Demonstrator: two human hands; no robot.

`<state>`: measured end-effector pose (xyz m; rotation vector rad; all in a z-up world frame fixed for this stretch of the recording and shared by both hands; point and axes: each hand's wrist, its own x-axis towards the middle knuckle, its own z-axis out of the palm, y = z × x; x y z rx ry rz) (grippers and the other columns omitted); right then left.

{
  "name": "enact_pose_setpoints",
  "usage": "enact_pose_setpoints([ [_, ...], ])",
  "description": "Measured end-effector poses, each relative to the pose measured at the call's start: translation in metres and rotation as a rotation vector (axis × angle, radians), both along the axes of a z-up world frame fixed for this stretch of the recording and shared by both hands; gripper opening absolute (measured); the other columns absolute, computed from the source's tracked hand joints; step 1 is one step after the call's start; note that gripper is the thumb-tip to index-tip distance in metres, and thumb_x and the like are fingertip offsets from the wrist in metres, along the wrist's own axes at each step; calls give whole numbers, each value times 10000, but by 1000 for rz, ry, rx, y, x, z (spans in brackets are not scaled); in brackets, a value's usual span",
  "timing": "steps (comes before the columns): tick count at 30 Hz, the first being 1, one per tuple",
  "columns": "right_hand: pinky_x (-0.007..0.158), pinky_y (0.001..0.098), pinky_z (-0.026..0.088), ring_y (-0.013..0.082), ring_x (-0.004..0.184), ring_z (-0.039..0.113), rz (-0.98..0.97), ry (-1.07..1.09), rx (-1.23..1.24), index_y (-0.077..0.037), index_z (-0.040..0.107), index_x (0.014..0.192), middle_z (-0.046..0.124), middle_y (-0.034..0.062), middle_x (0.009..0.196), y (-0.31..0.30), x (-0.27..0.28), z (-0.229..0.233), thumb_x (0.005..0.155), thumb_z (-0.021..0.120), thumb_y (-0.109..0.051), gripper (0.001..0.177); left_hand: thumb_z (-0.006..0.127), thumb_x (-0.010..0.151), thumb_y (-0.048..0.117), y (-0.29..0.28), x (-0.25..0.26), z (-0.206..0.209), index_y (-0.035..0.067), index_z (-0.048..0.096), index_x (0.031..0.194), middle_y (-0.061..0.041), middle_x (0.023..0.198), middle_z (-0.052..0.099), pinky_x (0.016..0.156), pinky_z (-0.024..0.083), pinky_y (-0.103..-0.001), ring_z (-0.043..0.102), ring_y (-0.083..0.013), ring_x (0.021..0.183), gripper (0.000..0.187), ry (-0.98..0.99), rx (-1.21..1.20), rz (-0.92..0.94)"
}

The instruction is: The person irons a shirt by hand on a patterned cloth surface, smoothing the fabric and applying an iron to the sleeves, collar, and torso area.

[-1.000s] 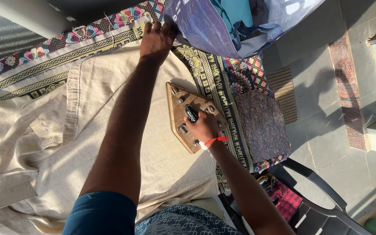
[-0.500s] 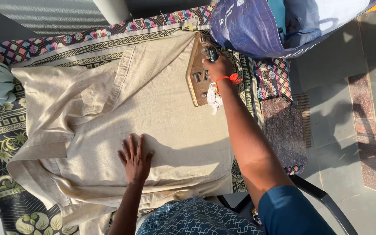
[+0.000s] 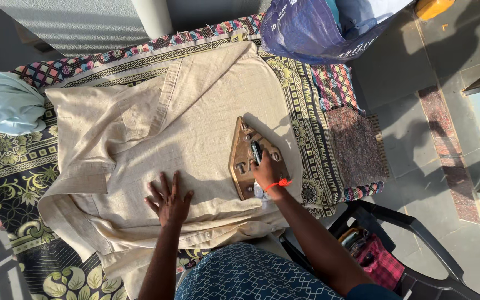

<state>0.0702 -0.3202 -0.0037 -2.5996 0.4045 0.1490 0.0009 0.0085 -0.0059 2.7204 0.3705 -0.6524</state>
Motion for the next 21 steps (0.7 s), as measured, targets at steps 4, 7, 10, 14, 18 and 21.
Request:
enact_pose_setpoints([
  [4,723,565,528,476,836,671,46,-46,-40,-34,573,1098,696,254,875,27,-70,-7,818,744,-260,398,595,662,889,14,7,-5,402,22,1625,-100,1718,-136,1090,-43,-837,-205,-589,1475,1222,3,6,64],
  [7,736,560,531,480,871,666,-17,54,-3,-36,572,1165,699,258,913,38,-69,-7,830,733,-258,432,583,660,918,19,11,-9,377,-4,1638,-134,1712,-172,1034,-35,-887,-217,-641,1447,1263,43,5,6],
  [10,741,556,535,473,887,671,-14,31,21,-38,575,1185,706,255,940,36,-43,-3,831,715,-238,430,584,668,916,20,15,-14,369,-27,1640,-168,1702,-199,1009,-35,-904,-238,-671,1416,1272,98,2,-11],
  [14,763,529,549,446,883,696,-67,66,-8,-59,595,1211,715,249,947,33,33,3,806,729,-200,449,623,661,894,20,16,-15,375,-62,1634,-168,1694,-241,1012,-61,-899,-277,-661,1403,1298,109,-19,-8],
  [18,784,530,521,464,914,670,26,-137,52,2,610,1073,700,250,940,20,129,4,802,755,-133,336,654,669,879,21,16,-14,388,-76,1629,-166,1694,-255,1012,-69,-901,-301,-649,1404,1303,151,-42,4],
  [21,811,523,531,450,928,679,20,-212,16,-5,634,1037,707,243,948,10,205,2,795,751,-132,297,670,666,872,20,20,-9,407,-92,1622,-156,1690,-274,1007,-83,-898,-327,-643,1399,1309,188,-65,21],
])
